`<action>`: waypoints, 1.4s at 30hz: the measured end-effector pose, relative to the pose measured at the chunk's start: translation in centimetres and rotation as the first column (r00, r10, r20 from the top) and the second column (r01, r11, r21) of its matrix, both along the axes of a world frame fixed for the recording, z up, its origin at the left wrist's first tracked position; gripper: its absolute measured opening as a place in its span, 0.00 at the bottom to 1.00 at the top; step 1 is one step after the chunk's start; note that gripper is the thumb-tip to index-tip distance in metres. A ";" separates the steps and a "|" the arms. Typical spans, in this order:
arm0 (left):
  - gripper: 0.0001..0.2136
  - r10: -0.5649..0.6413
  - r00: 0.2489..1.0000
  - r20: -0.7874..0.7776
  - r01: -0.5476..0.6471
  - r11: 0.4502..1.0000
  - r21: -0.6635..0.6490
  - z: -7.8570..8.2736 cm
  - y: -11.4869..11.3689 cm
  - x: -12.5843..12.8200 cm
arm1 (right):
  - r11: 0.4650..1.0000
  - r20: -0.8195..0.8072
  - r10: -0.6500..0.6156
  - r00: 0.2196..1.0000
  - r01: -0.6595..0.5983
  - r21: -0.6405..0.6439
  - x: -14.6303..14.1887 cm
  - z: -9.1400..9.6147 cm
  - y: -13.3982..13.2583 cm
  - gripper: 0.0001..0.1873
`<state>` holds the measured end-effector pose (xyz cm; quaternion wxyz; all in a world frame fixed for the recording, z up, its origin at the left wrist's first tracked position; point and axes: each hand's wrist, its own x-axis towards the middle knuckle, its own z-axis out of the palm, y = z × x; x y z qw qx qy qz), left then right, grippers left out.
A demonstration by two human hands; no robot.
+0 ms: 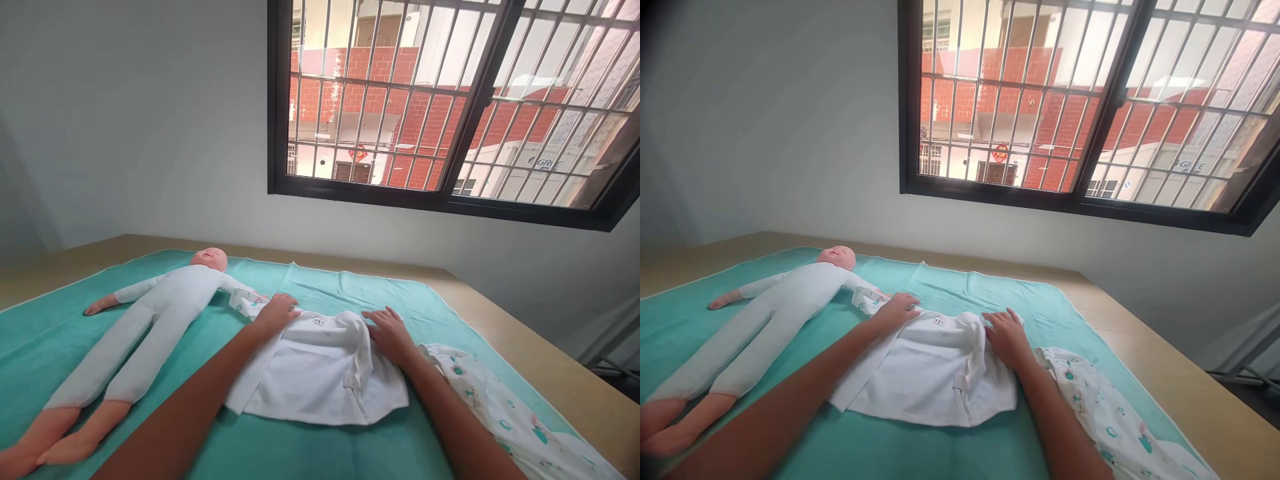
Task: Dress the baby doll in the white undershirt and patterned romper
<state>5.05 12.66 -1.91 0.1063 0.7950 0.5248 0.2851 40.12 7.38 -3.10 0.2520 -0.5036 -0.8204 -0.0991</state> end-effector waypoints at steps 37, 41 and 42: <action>0.21 -0.213 0.927 -0.310 0.232 0.972 0.028 -2.1 -0.9 3.5 | 0.954 -0.119 0.192 0.974 -0.214 -0.211 -6.7 0.1 0.3 0.19; 0.24 -0.247 0.911 -0.330 0.255 0.967 -0.018 -2.1 -0.7 3.1 | 0.940 -0.112 0.215 0.970 -0.237 -0.245 -6.7 0.1 0.3 0.21; 0.24 -0.252 0.909 -0.333 0.259 0.965 -0.023 -1.8 -0.9 3.1 | 0.936 -0.113 0.218 0.969 -0.241 -0.258 -6.6 0.2 0.4 0.22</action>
